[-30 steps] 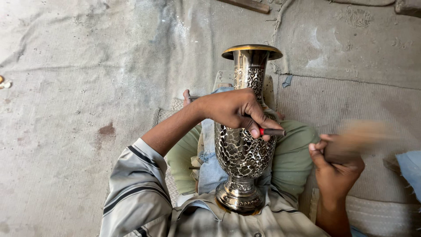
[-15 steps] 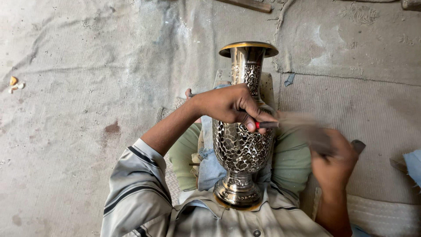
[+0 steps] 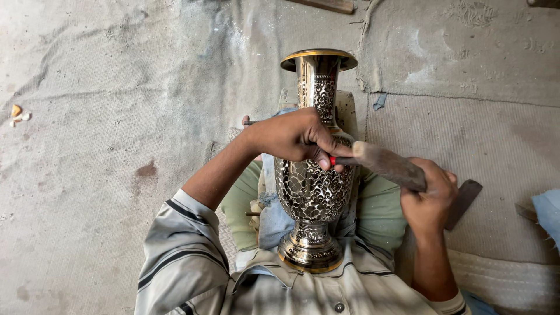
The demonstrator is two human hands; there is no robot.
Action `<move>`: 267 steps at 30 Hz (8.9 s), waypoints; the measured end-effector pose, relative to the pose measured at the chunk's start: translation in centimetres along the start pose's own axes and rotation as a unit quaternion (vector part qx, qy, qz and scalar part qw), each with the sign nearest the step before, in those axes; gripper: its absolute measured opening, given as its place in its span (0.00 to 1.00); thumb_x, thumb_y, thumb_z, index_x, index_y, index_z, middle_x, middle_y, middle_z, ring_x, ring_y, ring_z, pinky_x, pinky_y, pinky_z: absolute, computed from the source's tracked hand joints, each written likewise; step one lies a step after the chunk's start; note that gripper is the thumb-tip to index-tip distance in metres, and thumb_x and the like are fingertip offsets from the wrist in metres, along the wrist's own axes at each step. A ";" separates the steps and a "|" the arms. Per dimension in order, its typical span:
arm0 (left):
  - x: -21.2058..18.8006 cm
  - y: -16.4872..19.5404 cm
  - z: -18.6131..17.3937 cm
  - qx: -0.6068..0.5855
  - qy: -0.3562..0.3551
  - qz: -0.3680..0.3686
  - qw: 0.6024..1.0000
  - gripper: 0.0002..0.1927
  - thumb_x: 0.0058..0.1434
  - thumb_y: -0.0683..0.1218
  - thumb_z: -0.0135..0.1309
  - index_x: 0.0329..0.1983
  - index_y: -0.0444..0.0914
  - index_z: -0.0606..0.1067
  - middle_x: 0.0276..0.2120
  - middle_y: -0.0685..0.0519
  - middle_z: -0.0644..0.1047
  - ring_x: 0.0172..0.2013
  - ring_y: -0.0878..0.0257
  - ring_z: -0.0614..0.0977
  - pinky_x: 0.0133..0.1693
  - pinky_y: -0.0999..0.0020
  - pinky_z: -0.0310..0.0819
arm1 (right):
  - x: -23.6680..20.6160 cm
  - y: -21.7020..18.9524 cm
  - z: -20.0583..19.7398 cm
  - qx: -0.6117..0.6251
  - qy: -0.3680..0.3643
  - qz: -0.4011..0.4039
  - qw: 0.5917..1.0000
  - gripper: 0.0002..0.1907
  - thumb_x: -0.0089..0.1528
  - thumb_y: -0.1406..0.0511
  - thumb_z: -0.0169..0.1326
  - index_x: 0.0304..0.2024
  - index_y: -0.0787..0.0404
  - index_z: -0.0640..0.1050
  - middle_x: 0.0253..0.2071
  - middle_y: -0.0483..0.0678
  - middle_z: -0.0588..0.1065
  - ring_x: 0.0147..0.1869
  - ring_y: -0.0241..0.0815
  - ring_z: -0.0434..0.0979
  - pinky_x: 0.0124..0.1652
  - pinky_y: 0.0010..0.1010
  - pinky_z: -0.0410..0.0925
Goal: The person sits on the floor holding an ornate brass vase between their legs, pressing a small punch against its decorated surface and striking it with a wooden mallet to engrave the pattern. They reposition the punch and rotate the vase to work different areas of the design.
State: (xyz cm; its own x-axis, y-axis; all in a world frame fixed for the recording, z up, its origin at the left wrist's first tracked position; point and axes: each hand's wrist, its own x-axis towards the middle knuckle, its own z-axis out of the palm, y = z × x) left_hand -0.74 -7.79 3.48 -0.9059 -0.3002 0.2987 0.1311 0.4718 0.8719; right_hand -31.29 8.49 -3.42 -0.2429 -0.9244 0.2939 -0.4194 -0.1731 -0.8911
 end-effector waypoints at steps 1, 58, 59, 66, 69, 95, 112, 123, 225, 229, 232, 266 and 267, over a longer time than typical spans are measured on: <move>0.0 0.0 0.0 -0.008 0.001 0.001 1.000 0.24 0.59 0.44 0.65 0.60 0.48 0.78 0.39 0.53 0.86 0.33 0.67 0.86 0.37 0.66 0.76 | -0.1 0.0 0.0 0.015 0.004 -0.010 1.000 0.15 0.62 0.80 0.63 0.48 0.68 0.75 0.40 0.45 0.77 0.43 0.32 0.75 0.48 0.22 0.69; 1.9 0.4 0.7 0.020 0.008 -0.052 0.998 0.25 0.57 0.45 0.66 0.59 0.48 0.78 0.44 0.52 0.85 0.37 0.64 0.88 0.40 0.65 0.79 | 0.5 0.3 -0.7 -0.018 -0.027 0.021 0.999 0.17 0.59 0.79 0.63 0.50 0.68 0.78 0.42 0.46 0.76 0.46 0.32 0.75 0.46 0.24 0.69; 1.9 0.4 0.7 0.027 0.002 -0.079 0.996 0.24 0.57 0.45 0.66 0.58 0.48 0.79 0.43 0.53 0.86 0.35 0.64 0.88 0.38 0.65 0.79 | 0.5 0.3 -0.7 -0.098 -0.034 -0.019 0.994 0.16 0.59 0.80 0.63 0.48 0.69 0.77 0.44 0.47 0.77 0.49 0.33 0.76 0.49 0.25 0.69; 2.0 0.4 0.5 0.016 0.002 -0.035 0.999 0.26 0.58 0.45 0.66 0.60 0.47 0.77 0.46 0.51 0.85 0.40 0.63 0.88 0.42 0.66 0.79 | 0.4 -0.1 -0.8 -0.036 -0.010 0.066 0.997 0.13 0.59 0.80 0.63 0.45 0.66 0.78 0.37 0.43 0.76 0.41 0.30 0.74 0.43 0.22 0.68; 2.0 0.4 0.5 0.012 0.005 -0.014 1.000 0.26 0.58 0.45 0.66 0.61 0.47 0.77 0.47 0.50 0.84 0.42 0.63 0.88 0.43 0.66 0.80 | 0.4 -0.2 -0.8 0.031 -0.012 0.087 0.996 0.15 0.59 0.80 0.62 0.47 0.65 0.78 0.36 0.41 0.75 0.41 0.28 0.73 0.42 0.21 0.68; 2.3 -0.7 0.1 0.003 -0.022 -0.024 0.999 0.24 0.58 0.44 0.68 0.59 0.45 0.78 0.41 0.51 0.86 0.36 0.65 0.87 0.39 0.66 0.78 | 0.3 -0.9 -0.4 -0.190 -0.026 -0.042 0.980 0.19 0.55 0.84 0.59 0.48 0.71 0.77 0.40 0.50 0.75 0.43 0.37 0.77 0.43 0.28 0.69; 2.6 -1.3 -0.4 -0.025 -0.046 -0.014 0.999 0.23 0.59 0.43 0.66 0.58 0.47 0.79 0.40 0.54 0.86 0.36 0.66 0.87 0.39 0.66 0.79 | 0.4 -1.6 -0.3 -0.095 -0.010 -0.018 0.995 0.17 0.57 0.82 0.60 0.47 0.68 0.77 0.40 0.49 0.75 0.44 0.35 0.76 0.44 0.27 0.69; 2.6 -1.1 -0.7 -0.072 -0.064 0.002 0.995 0.21 0.63 0.39 0.65 0.59 0.40 0.79 0.47 0.49 0.85 0.51 0.62 0.86 0.57 0.64 0.81 | -0.8 -0.7 -1.0 0.023 0.006 0.058 0.998 0.12 0.61 0.80 0.63 0.44 0.68 0.76 0.35 0.47 0.73 0.41 0.35 0.74 0.43 0.28 0.69; -4.7 3.2 14.4 0.003 0.201 -0.128 0.971 0.17 0.69 0.31 0.56 0.57 0.40 0.80 0.39 0.41 0.83 0.38 0.58 0.87 0.41 0.64 0.87 | -13.7 3.1 -4.8 -0.176 -0.006 -0.117 0.977 0.12 0.59 0.74 0.56 0.44 0.61 0.74 0.38 0.51 0.73 0.39 0.51 0.72 0.41 0.38 0.65; -4.8 2.9 14.2 0.005 0.194 -0.127 0.973 0.16 0.69 0.32 0.57 0.56 0.40 0.80 0.38 0.44 0.83 0.36 0.60 0.87 0.41 0.66 0.87 | -14.0 3.3 -4.9 -0.184 0.000 -0.110 0.977 0.11 0.57 0.74 0.56 0.43 0.62 0.74 0.36 0.51 0.73 0.38 0.51 0.72 0.40 0.39 0.64; -4.7 3.0 14.3 0.003 0.191 -0.114 0.975 0.16 0.71 0.32 0.58 0.57 0.41 0.80 0.37 0.43 0.83 0.37 0.59 0.87 0.42 0.66 0.87 | -14.5 3.7 -5.1 -0.190 -0.006 -0.100 0.977 0.11 0.56 0.74 0.56 0.41 0.62 0.74 0.35 0.51 0.72 0.38 0.52 0.71 0.40 0.40 0.64; -1.8 5.8 13.5 0.135 0.077 -0.066 0.986 0.31 0.59 0.28 0.65 0.63 0.42 0.74 0.48 0.48 0.83 0.41 0.66 0.87 0.46 0.73 0.84 | -13.0 3.8 -2.8 -0.223 -0.050 -0.078 0.971 0.22 0.58 0.80 0.56 0.55 0.66 0.77 0.45 0.56 0.79 0.48 0.50 0.81 0.45 0.34 0.71; -1.8 5.8 13.6 0.141 0.070 -0.069 0.985 0.31 0.58 0.27 0.64 0.63 0.41 0.74 0.47 0.48 0.83 0.42 0.65 0.88 0.46 0.73 0.84 | -12.9 3.7 -2.8 -0.230 -0.050 -0.081 0.969 0.22 0.57 0.80 0.56 0.55 0.66 0.77 0.44 0.56 0.79 0.47 0.51 0.81 0.45 0.35 0.72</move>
State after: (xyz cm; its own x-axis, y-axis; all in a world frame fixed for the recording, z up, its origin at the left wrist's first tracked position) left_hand -3.86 6.74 2.72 -0.8405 -0.4791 0.2529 -0.1244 0.6250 0.7707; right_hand -32.12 20.72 -9.56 -0.0661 -0.9300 0.3617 -0.7954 -0.1697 -0.5818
